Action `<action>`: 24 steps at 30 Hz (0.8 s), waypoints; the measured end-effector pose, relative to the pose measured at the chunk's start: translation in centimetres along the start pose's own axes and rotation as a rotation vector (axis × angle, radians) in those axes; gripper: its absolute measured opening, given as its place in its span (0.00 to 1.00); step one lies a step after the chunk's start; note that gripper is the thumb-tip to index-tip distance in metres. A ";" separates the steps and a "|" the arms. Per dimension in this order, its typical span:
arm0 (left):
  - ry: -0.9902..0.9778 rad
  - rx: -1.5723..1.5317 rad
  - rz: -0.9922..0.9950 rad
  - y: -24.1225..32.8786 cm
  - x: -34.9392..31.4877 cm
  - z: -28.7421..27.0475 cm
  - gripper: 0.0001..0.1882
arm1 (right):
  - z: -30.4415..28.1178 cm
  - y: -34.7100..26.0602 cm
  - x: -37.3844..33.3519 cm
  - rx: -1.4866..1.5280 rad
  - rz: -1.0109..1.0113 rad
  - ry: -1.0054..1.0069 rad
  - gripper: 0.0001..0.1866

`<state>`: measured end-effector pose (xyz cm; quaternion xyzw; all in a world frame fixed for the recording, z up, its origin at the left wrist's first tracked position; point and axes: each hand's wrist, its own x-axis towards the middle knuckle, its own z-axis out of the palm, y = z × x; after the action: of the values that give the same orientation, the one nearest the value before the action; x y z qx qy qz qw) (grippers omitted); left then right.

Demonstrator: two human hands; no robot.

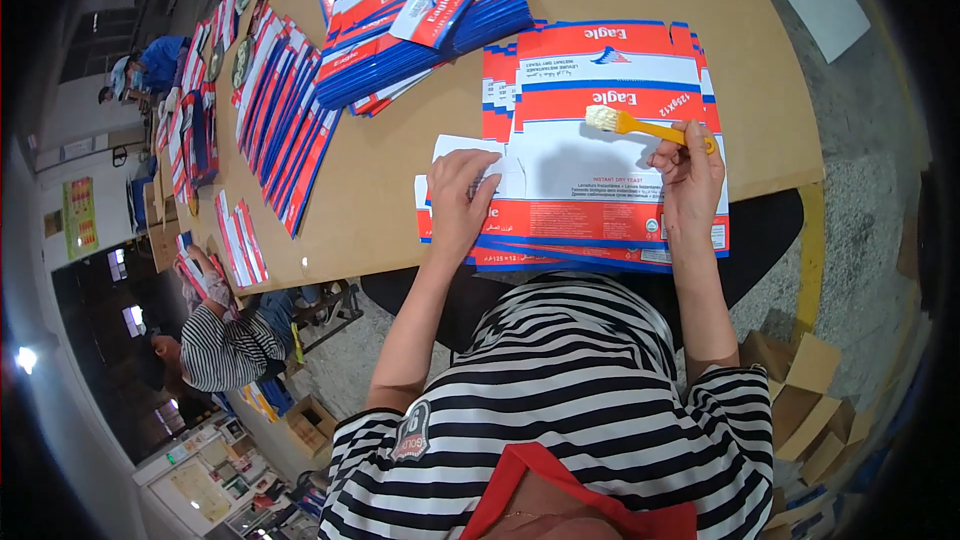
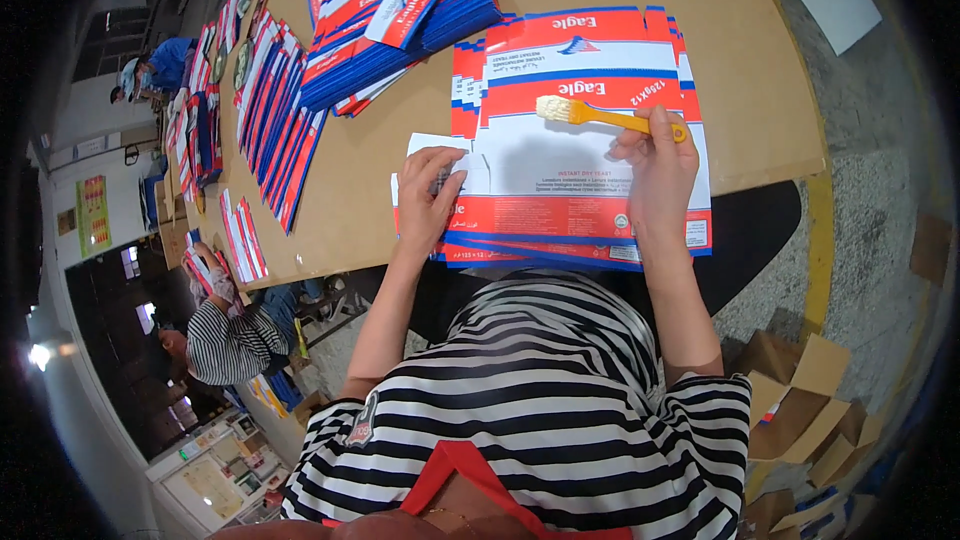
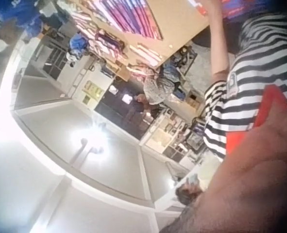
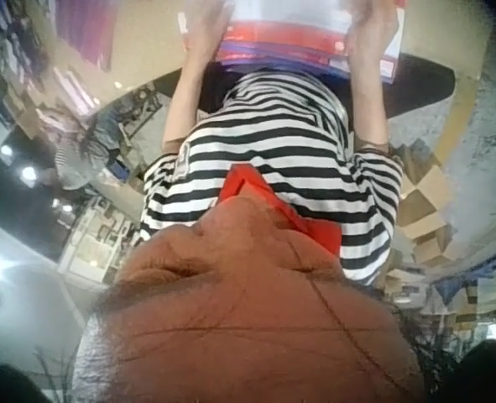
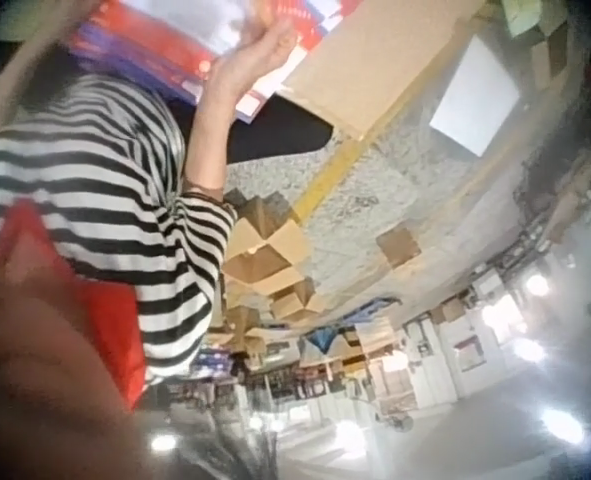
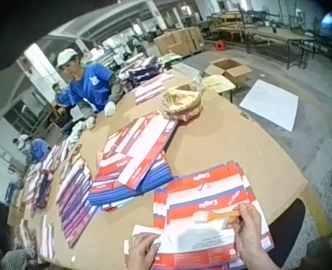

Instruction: Applying glue with a brush to paper components and folding them for assembly.

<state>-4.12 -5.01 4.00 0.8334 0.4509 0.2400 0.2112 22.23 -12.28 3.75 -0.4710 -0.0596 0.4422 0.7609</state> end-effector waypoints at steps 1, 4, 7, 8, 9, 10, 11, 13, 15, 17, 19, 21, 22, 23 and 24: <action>0.021 0.000 0.003 0.0 0.0 -0.2 0.10 | 0.0 0.2 0.0 -0.010 -0.009 0.023 0.12; 0.094 -0.042 0.003 -0.2 0.0 -0.8 0.09 | 0.2 0.5 -0.1 -0.013 -0.005 0.020 0.11; 0.147 -0.055 0.070 0.5 -1.5 -2.7 0.06 | 0.2 0.3 -0.7 0.011 0.017 0.051 0.11; 0.183 -0.040 0.060 0.5 -2.2 -3.7 0.06 | -0.1 0.5 -0.8 0.008 0.024 0.001 0.11; 0.134 -0.073 0.012 0.3 -3.2 -4.9 0.06 | -0.5 0.6 -0.9 0.043 0.027 -0.046 0.11; 0.085 -0.104 -0.036 0.0 -3.9 -6.4 0.06 | -0.1 0.6 -1.2 0.080 0.035 -0.093 0.11; 0.040 -0.122 -0.084 -1.2 -5.0 -7.7 0.08 | 0.4 0.4 -1.8 0.061 0.046 -0.109 0.11; 0.043 -0.163 -0.203 -4.6 -8.1 -10.4 0.09 | 2.2 0.2 -3.1 0.020 0.048 -0.139 0.12; 0.021 -0.237 -0.367 -8.0 -11.8 -12.8 0.11 | 3.2 0.4 -3.8 0.003 0.052 -0.182 0.13; 0.078 -0.319 -0.521 -11.3 -15.8 -15.2 0.10 | 4.2 0.9 -4.2 -0.008 0.070 -0.209 0.13; 0.106 -0.373 -0.663 -13.2 -18.8 -17.7 0.09 | 5.1 1.0 -4.5 0.001 0.087 -0.249 0.13; 0.091 -0.309 -0.745 -14.5 -21.2 -19.9 0.07 | 5.9 1.2 -4.8 -0.017 0.097 -0.280 0.13; 0.086 -0.320 -0.768 -15.2 -22.2 -20.8 0.07 | 6.1 1.2 -4.9 -0.034 0.102 -0.280 0.13; 0.100 -0.386 -0.782 -16.2 -23.3 -21.6 0.07 | 6.4 1.3 -4.9 -0.041 0.102 -0.295 0.13; 0.116 -0.453 -0.797 -16.7 -24.0 -22.1 0.07 | 6.7 1.4 -4.9 -0.050 0.100 -0.304 0.13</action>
<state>-39.56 -14.08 7.08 0.5130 0.6834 0.2787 0.4383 14.99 -11.21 7.95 -0.4197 -0.1617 0.5442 0.7082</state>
